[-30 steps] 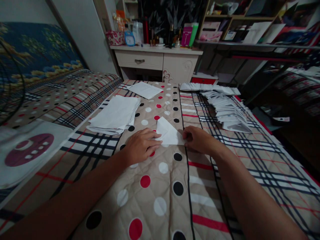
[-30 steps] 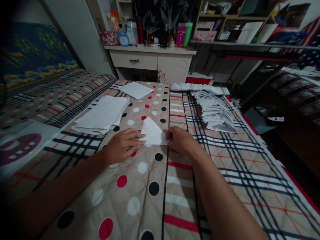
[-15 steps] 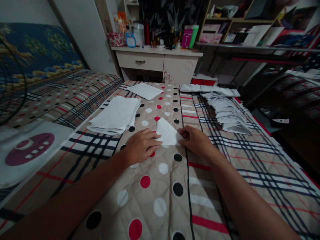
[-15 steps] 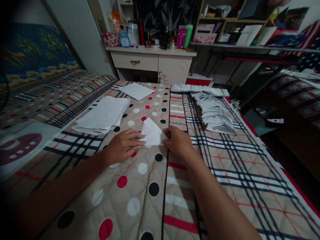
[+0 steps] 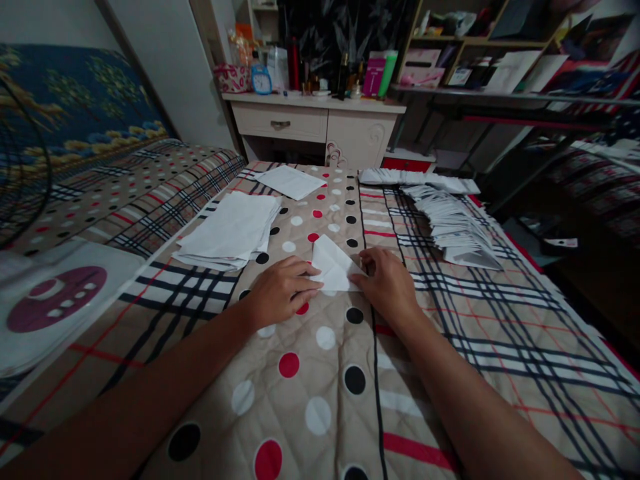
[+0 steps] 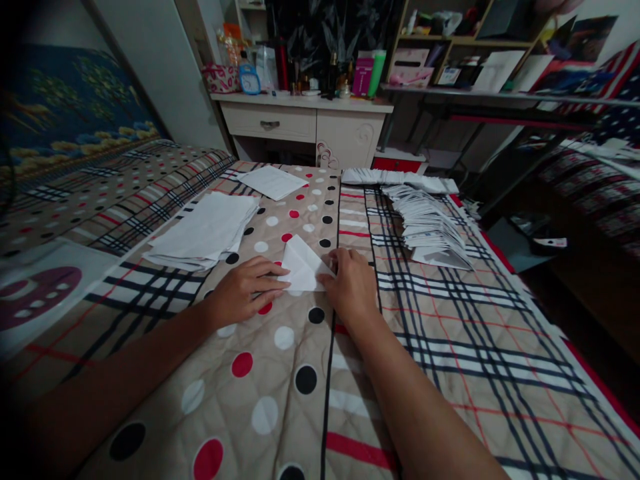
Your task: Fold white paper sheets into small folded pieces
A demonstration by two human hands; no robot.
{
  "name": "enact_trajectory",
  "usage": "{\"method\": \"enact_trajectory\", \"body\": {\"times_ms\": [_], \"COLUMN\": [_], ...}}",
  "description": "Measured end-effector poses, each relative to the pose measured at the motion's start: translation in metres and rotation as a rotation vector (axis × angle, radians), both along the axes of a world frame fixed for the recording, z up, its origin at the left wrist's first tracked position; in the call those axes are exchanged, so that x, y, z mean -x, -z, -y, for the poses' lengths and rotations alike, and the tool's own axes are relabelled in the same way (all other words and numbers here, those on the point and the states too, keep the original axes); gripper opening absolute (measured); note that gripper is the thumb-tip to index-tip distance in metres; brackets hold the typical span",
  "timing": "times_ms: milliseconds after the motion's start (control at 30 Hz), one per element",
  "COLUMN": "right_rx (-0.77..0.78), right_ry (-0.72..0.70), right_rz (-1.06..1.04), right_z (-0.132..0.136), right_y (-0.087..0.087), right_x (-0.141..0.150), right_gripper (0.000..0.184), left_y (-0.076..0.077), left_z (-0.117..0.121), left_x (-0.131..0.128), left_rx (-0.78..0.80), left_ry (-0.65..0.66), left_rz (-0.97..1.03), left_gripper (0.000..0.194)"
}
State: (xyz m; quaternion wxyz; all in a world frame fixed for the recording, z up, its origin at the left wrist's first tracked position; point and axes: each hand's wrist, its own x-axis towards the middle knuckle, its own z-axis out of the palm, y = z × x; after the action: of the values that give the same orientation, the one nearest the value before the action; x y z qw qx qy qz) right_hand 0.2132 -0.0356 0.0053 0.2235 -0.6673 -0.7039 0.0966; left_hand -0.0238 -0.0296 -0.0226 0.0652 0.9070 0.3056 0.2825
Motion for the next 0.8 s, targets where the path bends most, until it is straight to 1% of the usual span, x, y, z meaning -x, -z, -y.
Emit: {"method": "enact_trajectory", "body": {"times_ms": [67, 133, 200, 267, 300, 367, 467, 567, 600, 633, 667, 733, 800], "right_rx": [-0.149, -0.185, -0.101, 0.003, 0.031, 0.064, 0.081, 0.088, 0.084, 0.076, 0.068, 0.058, 0.058], "right_ry": [-0.092, -0.284, -0.438, -0.554, -0.567, -0.538, -0.505, -0.519, -0.524, -0.528, -0.535, -0.553, -0.568], "right_rz": [0.043, -0.031, -0.102, -0.069, -0.032, 0.03, 0.092, 0.125, 0.124, 0.118, 0.111, 0.103, 0.105], "right_z": [0.006, 0.015, 0.027, 0.037, 0.041, 0.045, 0.046, 0.045, 0.045, 0.046, 0.046, 0.047, 0.047], "right_y": [0.001, 0.003, 0.006, 0.009, 0.011, 0.012, 0.012, 0.011, 0.011, 0.011, 0.012, 0.013, 0.013], "right_x": [0.01, 0.023, 0.037, 0.048, 0.052, 0.056, 0.057, 0.056, 0.056, 0.056, 0.056, 0.055, 0.055], "right_gripper": [0.039, 0.045, 0.054, 0.076, 0.088, 0.1, 0.103, 0.105, 0.104, 0.104, 0.104, 0.103, 0.103], "left_y": [-0.002, -0.004, -0.006, -0.005, -0.005, -0.002, -0.001, -0.004, -0.006, -0.008, -0.009, -0.01, -0.01], "left_z": [0.0, 0.001, 0.002, 0.001, 0.001, 0.0, 0.0, 0.0, -0.001, -0.001, -0.002, -0.006, -0.01], "left_x": [0.0, 0.0, -0.001, -0.001, -0.002, -0.002, -0.001, 0.0, 0.0, 0.0, 0.0, -0.001, -0.001], "left_rx": [0.004, 0.006, 0.008, 0.001, -0.013, -0.044, -0.019, 0.043, 0.063, 0.086, 0.118, 0.197, 0.26], "left_ry": [0.004, 0.0, -0.003, -0.002, 0.0, -0.004, -0.041, -0.151, -0.172, -0.164, -0.125, -0.023, 0.014], "left_rz": [-0.013, -0.03, -0.047, -0.05, -0.037, 0.019, 0.137, 0.258, 0.285, 0.288, 0.257, 0.108, -0.057], "left_gripper": [0.021, 0.019, 0.017, 0.018, 0.018, 0.018, 0.018, 0.018, 0.02, 0.022, 0.026, 0.036, 0.043]}}
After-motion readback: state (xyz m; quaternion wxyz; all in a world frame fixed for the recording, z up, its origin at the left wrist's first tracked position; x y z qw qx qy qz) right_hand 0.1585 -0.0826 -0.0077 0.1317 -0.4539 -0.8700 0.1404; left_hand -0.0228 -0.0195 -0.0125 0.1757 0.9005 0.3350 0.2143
